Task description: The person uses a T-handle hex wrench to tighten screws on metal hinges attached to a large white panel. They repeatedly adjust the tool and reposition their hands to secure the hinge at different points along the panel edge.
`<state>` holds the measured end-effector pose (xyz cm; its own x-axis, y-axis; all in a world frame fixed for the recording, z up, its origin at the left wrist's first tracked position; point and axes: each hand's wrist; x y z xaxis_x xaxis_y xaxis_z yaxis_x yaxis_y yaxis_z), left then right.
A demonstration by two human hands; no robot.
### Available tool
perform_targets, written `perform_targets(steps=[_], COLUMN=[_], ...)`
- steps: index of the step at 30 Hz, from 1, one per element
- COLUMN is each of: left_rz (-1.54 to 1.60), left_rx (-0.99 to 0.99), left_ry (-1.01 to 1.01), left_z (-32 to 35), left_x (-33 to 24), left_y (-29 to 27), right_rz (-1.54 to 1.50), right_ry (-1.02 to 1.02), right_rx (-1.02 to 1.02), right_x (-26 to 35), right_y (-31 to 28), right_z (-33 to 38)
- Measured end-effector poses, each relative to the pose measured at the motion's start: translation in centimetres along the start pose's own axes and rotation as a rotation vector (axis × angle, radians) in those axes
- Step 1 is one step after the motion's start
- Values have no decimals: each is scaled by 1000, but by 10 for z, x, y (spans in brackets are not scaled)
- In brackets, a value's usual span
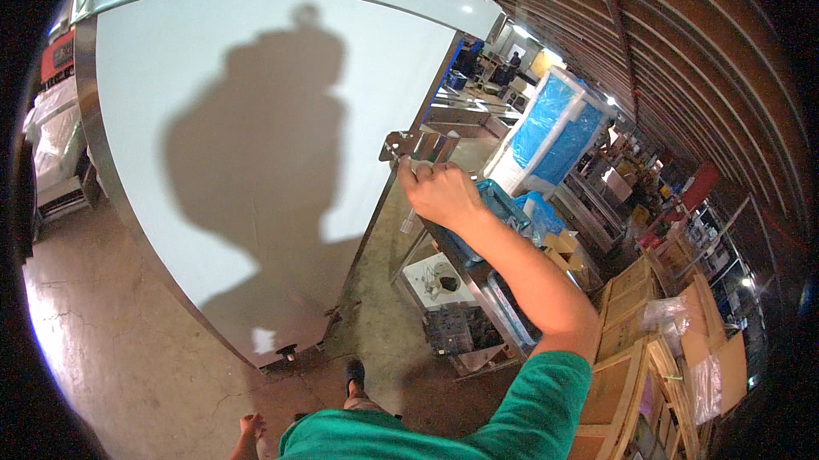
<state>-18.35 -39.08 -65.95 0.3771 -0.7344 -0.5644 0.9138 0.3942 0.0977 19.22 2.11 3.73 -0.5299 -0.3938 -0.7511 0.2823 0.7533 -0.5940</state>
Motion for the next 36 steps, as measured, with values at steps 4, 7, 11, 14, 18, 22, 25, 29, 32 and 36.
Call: perform_targets(steps=[4, 7, 11, 14, 18, 22, 25, 29, 32, 36], left_rz=[-23, -74, -157, -184, -164, -44, -118, -86, -177, -147], left_rx=[-72, -39, -89, -96, 47, 99, 106, 242, 436, 665], left_ry=[-114, -72, -204, -136, -14, -9, 1, 226, 731, 1063], left_z=[-1, 0, 1, -2, -9, -9, 8, 62, 124, 228], left_x=[0, 0, -12, -32, -52, -48, -54, -140, -266, -442], left_y=[-10, -14, -3, 19, 49, 58, 68, 141, 260, 374], right_rz=[-66, -230, -797, -1275, -2127, -2268, -1908, -1245, -1188, -913], right_ry=[-17, 76, 257, 577, 894, 921, 844, 562, 408, 148], right_rx=[126, 241, 85, -165, -154, -96, 44, -209, -177, -331], right_x=[-5, -6, 0, 21, 38, 34, 19, 17, 33, 32], right_y=[-6, -4, 10, 21, 15, 9, 12, 9, 14, 30], right_z=[-4, -6, -4, -10, -7, -5, 6, 43, 49, 31])
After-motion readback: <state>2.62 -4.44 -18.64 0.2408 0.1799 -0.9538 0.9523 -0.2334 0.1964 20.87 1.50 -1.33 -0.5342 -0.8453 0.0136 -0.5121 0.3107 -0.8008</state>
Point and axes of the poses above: each hand's wrist, its own z-axis away from the middle knuckle, its own y-axis out of the palm, x = y × z, and after that the axes turned 8 degrees about x, right-handed
